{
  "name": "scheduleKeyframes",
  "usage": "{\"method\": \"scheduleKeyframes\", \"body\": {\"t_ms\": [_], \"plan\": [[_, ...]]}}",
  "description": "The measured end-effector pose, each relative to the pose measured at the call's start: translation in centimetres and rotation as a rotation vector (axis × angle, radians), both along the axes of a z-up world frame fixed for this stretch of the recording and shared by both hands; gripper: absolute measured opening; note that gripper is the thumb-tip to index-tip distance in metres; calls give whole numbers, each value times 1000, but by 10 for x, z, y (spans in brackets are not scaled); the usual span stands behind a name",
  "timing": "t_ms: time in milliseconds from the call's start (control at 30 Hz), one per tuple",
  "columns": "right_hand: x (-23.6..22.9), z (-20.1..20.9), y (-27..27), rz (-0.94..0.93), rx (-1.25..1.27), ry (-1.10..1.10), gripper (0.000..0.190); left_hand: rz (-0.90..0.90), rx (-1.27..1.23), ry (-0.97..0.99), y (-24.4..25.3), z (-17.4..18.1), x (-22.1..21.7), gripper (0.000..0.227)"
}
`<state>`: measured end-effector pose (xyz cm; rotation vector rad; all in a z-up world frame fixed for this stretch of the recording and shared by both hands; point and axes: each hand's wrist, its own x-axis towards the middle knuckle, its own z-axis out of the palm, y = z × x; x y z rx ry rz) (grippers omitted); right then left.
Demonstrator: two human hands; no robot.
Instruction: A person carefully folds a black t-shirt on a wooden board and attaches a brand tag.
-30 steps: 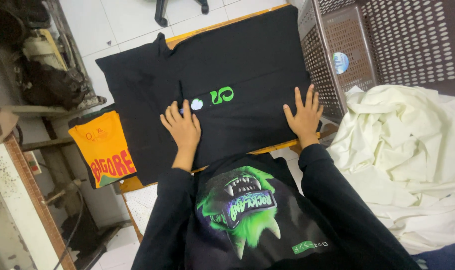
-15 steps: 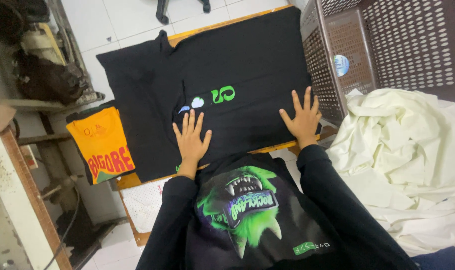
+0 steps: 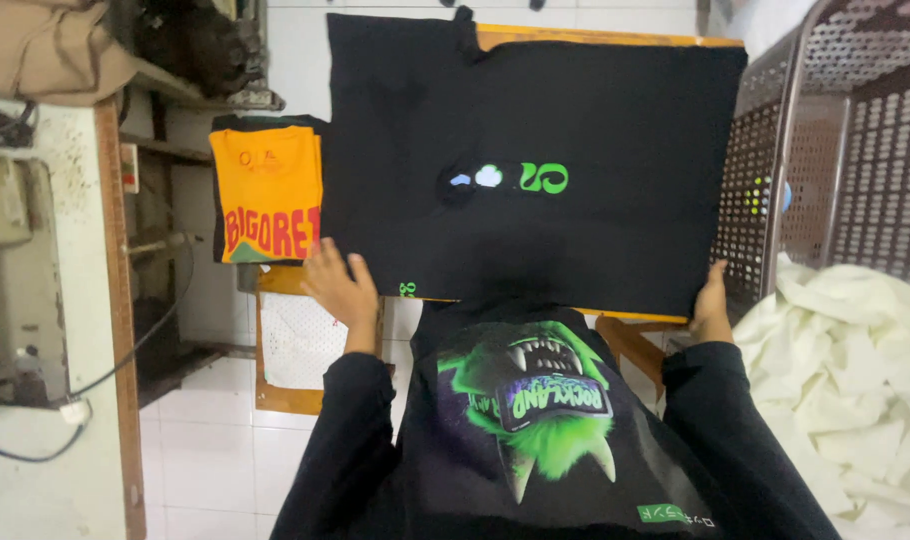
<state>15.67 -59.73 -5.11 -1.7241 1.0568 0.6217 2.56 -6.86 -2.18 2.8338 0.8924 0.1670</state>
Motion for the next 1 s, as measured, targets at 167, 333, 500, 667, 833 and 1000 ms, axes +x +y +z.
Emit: {"method": "scheduleKeyframes", "body": {"t_ms": [167,333,500,667,833,1000], "plan": [[2,-35,-21,-107,20,113,45,876,-1425,-299,41,-31,-16,75],[-15,16,0,150,-324,104,44,931,-1592,-722,62,-17,-24,38],[-2,-86,-78,19,-591,12,56,976,-1531,-1011,64,-16,-26,34],[6,-85,-67,85,-643,113,58,1075,-1609,-1106,60,-27,-38,39],[7,-116,-92,398,-787,207,58,867,-1709,-1363,52,0,-40,35],[-4,-80,-63,147,-598,189,62,742,-1819,-1436,51,36,-36,27]]}}
